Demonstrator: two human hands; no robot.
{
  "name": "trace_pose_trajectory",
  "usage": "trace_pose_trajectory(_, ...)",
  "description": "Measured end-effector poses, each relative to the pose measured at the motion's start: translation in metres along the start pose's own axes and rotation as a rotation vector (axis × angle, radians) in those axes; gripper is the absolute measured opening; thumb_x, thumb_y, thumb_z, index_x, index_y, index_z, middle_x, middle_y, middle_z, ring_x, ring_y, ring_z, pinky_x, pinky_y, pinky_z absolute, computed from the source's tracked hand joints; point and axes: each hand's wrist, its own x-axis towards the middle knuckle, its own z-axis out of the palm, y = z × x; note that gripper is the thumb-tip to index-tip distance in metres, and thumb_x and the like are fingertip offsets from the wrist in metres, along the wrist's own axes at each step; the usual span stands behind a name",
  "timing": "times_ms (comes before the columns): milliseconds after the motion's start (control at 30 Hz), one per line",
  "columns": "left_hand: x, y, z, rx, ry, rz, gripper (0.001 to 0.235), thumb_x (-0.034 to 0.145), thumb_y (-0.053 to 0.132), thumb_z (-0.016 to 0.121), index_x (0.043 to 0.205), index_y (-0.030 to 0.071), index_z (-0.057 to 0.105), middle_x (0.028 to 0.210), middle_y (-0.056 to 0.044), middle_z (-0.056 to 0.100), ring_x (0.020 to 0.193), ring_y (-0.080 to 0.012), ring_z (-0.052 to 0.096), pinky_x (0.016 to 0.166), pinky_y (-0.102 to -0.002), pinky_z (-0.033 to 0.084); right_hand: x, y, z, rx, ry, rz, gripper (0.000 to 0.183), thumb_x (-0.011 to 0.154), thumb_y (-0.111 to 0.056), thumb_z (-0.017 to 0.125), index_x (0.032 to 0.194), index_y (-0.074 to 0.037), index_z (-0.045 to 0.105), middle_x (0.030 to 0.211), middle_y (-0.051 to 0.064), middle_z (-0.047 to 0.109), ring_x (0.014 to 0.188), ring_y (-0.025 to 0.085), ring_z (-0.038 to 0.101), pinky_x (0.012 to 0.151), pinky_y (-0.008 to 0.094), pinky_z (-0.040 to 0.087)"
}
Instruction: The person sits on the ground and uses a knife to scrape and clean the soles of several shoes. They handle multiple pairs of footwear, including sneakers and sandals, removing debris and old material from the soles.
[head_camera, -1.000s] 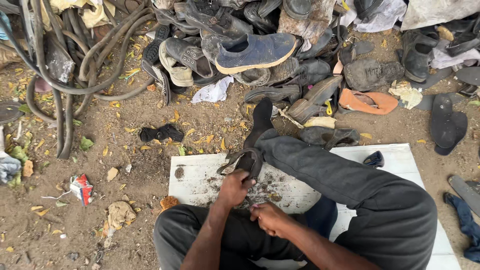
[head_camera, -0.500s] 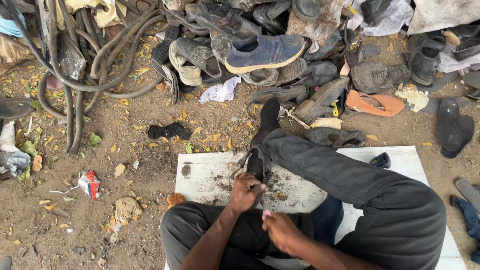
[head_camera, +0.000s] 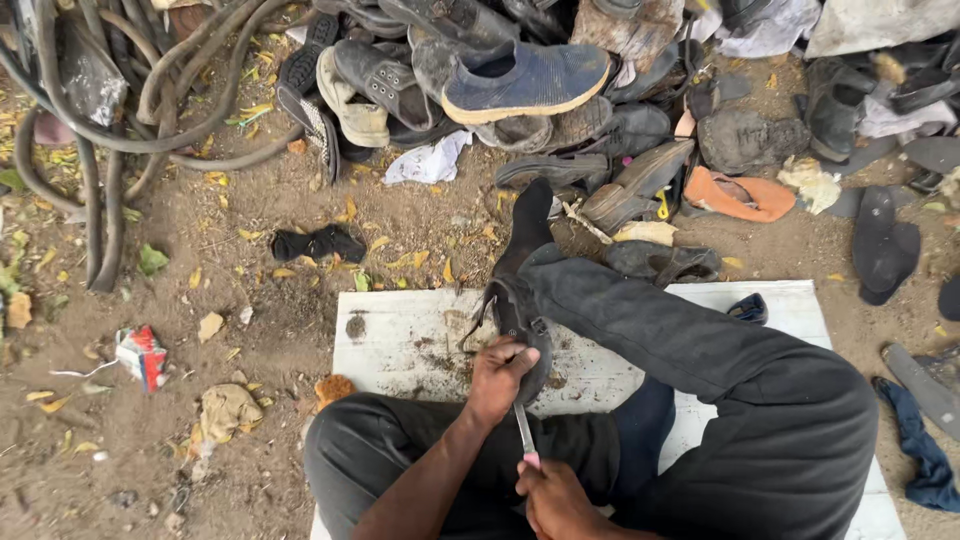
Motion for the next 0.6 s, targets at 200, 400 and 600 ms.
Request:
trace_pose_trajectory(200,-0.001,-0.006,0.006,-0.416,-0.073,-0.087,0.018,0.094,0.009,0.071,0.081,-0.004,0.074,0.087,0.0,0.066,0.078,-0.0109,0.059,0.071,-0.029,0.049,0.009,-0.035,0.023,0.151,0.224,0.035,0.032,0.104,-0.029,0.049,0.103,0.0,0.061,0.046,0.009,0.052,0.028,0.021,0.044,0.028,0.037,0.027)
trace_pose_trajectory(400,0.003,-0.015,-0.002,-0.802,-0.032,-0.3,0.019,0.097,0.016,0.071,0.084,0.002,0.072,0.076,-0.001,0.067,0.067,-0.0117,0.055,0.064,-0.029,0.045,-0.005,-0.035,0.044,0.059,0.152,0.07,0.034,0.105,-0.029,0.05,0.109,0.003,0.062,0.051,0.011,0.058,0.03,0.022,0.051,0.028,0.036,0.03)
trace_pose_trajectory(600,-0.014,-0.009,-0.005,-0.378,0.31,-0.033,0.019,0.083,0.011,0.085,0.087,0.008,0.067,0.076,0.005,0.062,0.069,-0.0083,0.054,0.067,-0.028,0.047,0.016,-0.034,0.025,0.064,0.114,0.044,0.029,0.103,-0.026,0.046,0.113,-0.006,0.064,0.049,0.008,0.049,0.031,0.02,0.043,0.03,0.035,0.028)
